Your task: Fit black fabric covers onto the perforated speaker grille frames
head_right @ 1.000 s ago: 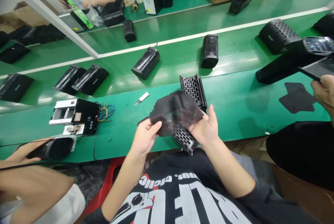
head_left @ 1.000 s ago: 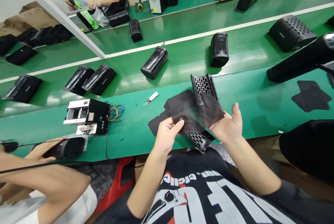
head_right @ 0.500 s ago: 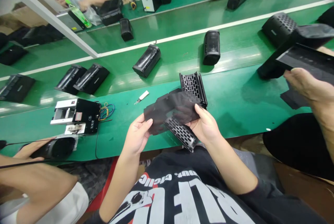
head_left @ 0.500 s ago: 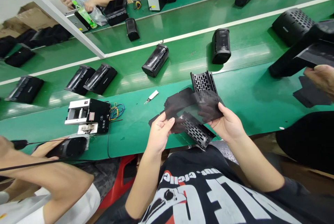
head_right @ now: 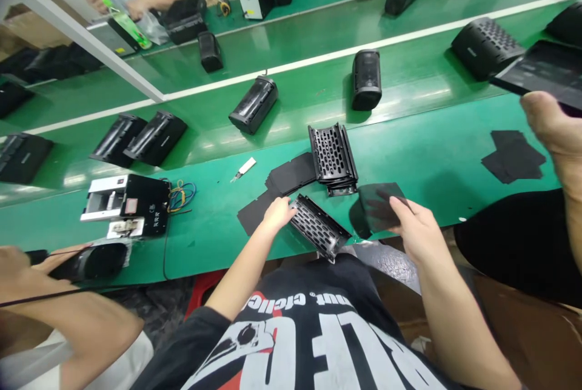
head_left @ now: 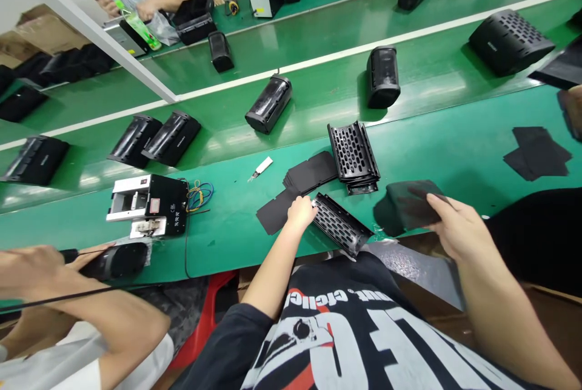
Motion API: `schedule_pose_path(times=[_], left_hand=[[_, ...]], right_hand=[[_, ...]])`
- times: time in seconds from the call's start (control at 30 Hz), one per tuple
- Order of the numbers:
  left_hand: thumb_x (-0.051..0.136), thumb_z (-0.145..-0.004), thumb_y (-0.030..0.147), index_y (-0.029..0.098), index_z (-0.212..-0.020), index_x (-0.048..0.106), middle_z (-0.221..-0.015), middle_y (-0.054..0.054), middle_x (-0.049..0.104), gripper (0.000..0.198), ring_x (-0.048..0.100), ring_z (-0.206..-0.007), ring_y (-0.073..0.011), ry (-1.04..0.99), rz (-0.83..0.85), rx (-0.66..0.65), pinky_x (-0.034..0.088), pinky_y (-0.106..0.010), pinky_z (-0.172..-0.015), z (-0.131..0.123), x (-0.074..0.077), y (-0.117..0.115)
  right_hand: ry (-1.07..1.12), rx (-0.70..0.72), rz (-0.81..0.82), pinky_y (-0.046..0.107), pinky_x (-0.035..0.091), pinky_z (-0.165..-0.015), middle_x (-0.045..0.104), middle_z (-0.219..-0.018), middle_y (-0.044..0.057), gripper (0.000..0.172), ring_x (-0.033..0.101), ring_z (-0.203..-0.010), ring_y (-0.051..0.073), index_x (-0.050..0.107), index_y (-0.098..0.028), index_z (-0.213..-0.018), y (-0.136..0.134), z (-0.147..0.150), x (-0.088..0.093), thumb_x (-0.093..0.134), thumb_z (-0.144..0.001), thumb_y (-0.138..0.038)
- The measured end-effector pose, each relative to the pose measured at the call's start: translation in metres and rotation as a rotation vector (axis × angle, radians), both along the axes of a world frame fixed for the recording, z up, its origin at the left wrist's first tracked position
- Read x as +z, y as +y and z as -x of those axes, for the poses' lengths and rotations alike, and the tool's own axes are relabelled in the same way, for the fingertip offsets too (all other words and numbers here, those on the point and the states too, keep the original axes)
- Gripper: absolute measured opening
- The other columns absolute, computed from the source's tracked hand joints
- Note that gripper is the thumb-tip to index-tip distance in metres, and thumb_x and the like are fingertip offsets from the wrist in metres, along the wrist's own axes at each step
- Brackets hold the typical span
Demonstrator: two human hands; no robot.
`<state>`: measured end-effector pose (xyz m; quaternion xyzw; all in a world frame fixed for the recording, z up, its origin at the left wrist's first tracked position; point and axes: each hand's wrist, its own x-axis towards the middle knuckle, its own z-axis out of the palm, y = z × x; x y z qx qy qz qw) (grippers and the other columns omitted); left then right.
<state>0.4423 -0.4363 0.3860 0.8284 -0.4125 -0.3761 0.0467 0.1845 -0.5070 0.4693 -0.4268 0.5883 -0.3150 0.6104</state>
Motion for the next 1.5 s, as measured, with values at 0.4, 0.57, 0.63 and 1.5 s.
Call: schedule_pose_path(times=[0.4,0.57,0.63,1.5], left_hand=[[0.054,-0.065,0.01,0.014,-0.065,0.059,-0.068,-0.008,0.062,0.007,0.056,-0.068,-0.0178,0.212,0.174,0.177,0.041,-0.027,-0.065,-0.001,-0.008,0.001],[0.05,-0.069,0.012,0.013,-0.07,0.057,-0.058,-0.003,0.059,0.007,0.052,-0.051,-0.0117,0.405,0.238,0.295,0.041,-0.022,-0.051,-0.003,-0.002,0.012],[0.05,-0.07,0.013,0.013,-0.074,0.055,-0.059,-0.002,0.06,0.007,0.053,-0.05,-0.0106,0.487,0.271,0.362,0.041,-0.021,-0.05,-0.006,0.001,0.018],[0.074,-0.049,0.021,0.015,-0.089,0.048,-0.073,-0.002,0.064,0.048,0.059,-0.066,-0.0136,0.819,0.419,0.651,0.046,-0.026,-0.064,-0.016,0.061,0.067]], right_hand=[[0.486,0.784,0.592,0.044,0.035,-0.096,0.049,-0.121,0.021,0.053,0.045,-0.113,0.029,0.046,-0.004,-0.121,0.084,-0.119,-0.094,0.028,-0.086,-0.038],[0.402,0.911,0.589,0.043,0.031,-0.099,0.038,-0.131,0.018,0.059,0.032,-0.123,0.027,0.037,-0.008,-0.128,0.091,-0.104,-0.088,0.034,-0.083,-0.047],[0.376,0.844,0.677,0.042,0.031,-0.099,0.039,-0.131,0.015,0.05,0.032,-0.123,0.025,0.043,-0.014,-0.125,0.085,-0.094,-0.081,0.034,-0.084,-0.043],[-0.079,0.447,0.018,0.031,0.048,-0.064,0.064,-0.07,0.001,0.039,0.06,-0.067,0.017,0.054,-0.016,-0.092,0.011,-0.061,-0.048,0.068,-0.06,-0.032]])
